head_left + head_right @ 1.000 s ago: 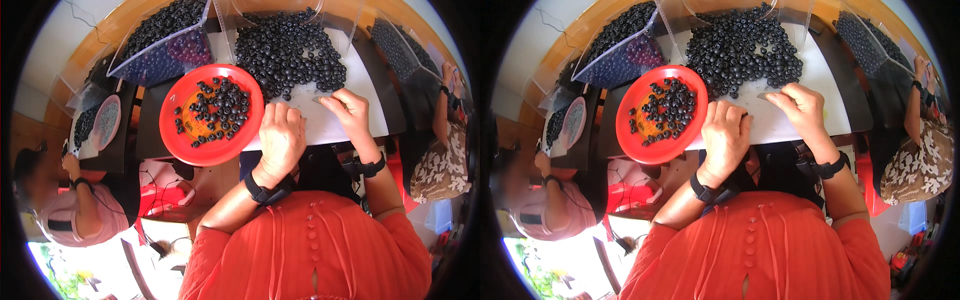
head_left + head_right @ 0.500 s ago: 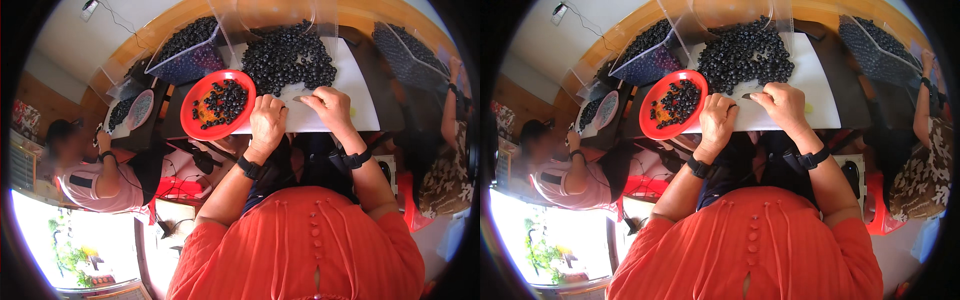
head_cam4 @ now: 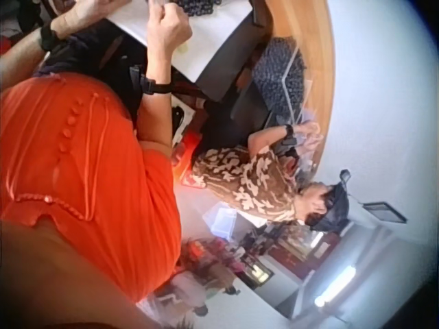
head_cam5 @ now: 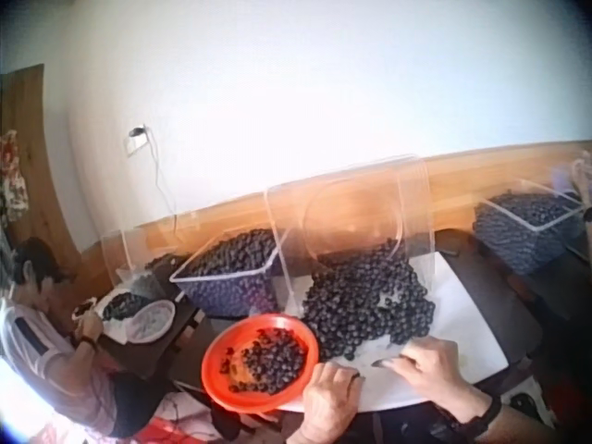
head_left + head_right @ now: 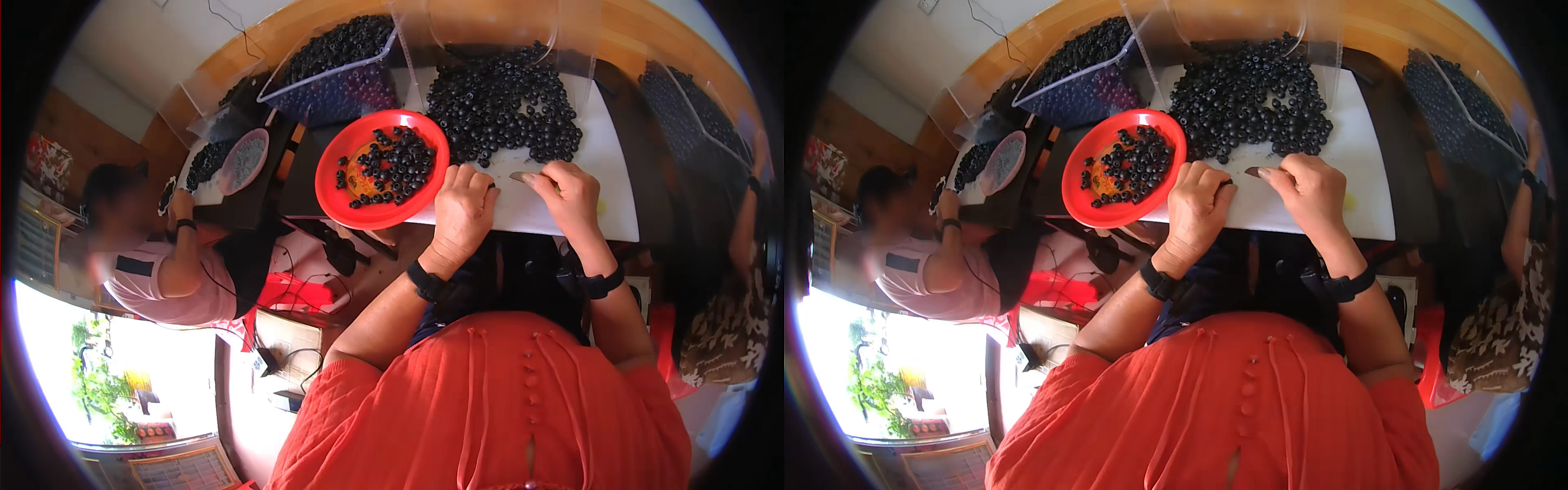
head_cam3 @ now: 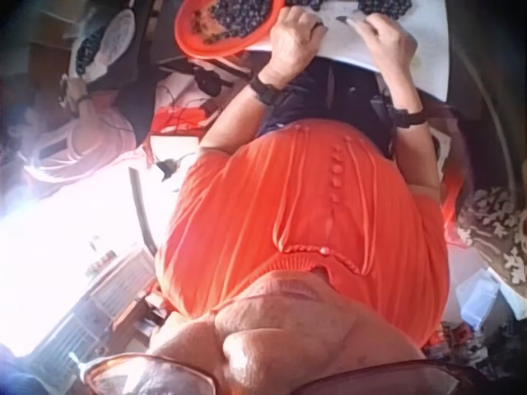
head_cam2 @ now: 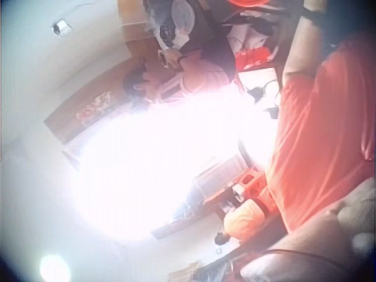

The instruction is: Sorting small dark berries and removing stems using a small knife at a processing table.

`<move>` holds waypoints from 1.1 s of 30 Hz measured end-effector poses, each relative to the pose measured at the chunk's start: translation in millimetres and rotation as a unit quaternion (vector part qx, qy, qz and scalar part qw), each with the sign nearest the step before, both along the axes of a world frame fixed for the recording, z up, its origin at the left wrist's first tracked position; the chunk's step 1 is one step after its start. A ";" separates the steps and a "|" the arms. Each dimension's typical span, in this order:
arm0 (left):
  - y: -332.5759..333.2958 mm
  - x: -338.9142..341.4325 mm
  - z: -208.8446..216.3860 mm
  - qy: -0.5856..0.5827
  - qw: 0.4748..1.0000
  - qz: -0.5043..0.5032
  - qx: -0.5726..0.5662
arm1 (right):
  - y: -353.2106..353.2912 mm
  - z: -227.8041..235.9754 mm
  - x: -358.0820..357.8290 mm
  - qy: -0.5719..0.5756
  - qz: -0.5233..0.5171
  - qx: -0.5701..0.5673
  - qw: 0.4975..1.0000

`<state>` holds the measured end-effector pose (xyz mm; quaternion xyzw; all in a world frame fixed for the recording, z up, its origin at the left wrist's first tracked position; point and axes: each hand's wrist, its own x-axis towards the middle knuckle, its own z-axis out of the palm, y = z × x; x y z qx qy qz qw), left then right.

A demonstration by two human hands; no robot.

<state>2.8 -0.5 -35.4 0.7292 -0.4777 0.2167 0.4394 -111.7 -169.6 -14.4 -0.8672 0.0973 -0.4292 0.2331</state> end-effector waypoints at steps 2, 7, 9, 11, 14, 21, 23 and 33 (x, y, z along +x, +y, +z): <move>0.5 -2.0 4.2 0.001 1.000 0.007 0.010 | 1.3 1.9 -0.4 -0.003 0.005 0.008 1.000; -4.2 -1.9 3.5 -0.034 0.997 0.021 0.066 | 1.7 6.0 -3.0 0.015 0.012 0.012 1.000; -4.3 -3.4 4.4 -0.035 0.996 0.027 0.073 | 3.4 8.6 -3.8 0.018 0.018 0.027 0.999; -5.2 -2.8 4.8 -0.033 0.994 0.046 0.099 | 3.3 8.7 -4.5 0.023 0.021 0.022 0.999; -7.1 -2.0 4.6 -0.049 0.990 0.056 0.122 | 1.0 8.3 -4.6 0.024 0.025 0.016 0.999; -6.6 4.9 8.1 -0.057 0.991 0.054 0.112 | 0.1 8.3 -6.4 0.006 0.041 -0.007 0.999; -2.5 8.3 11.7 0.003 0.996 0.002 0.090 | -1.3 7.9 -7.3 0.006 0.041 -0.014 0.999; -5.2 12.5 21.8 0.041 0.993 -0.013 0.107 | -1.0 8.5 -8.6 0.014 0.051 -0.008 0.999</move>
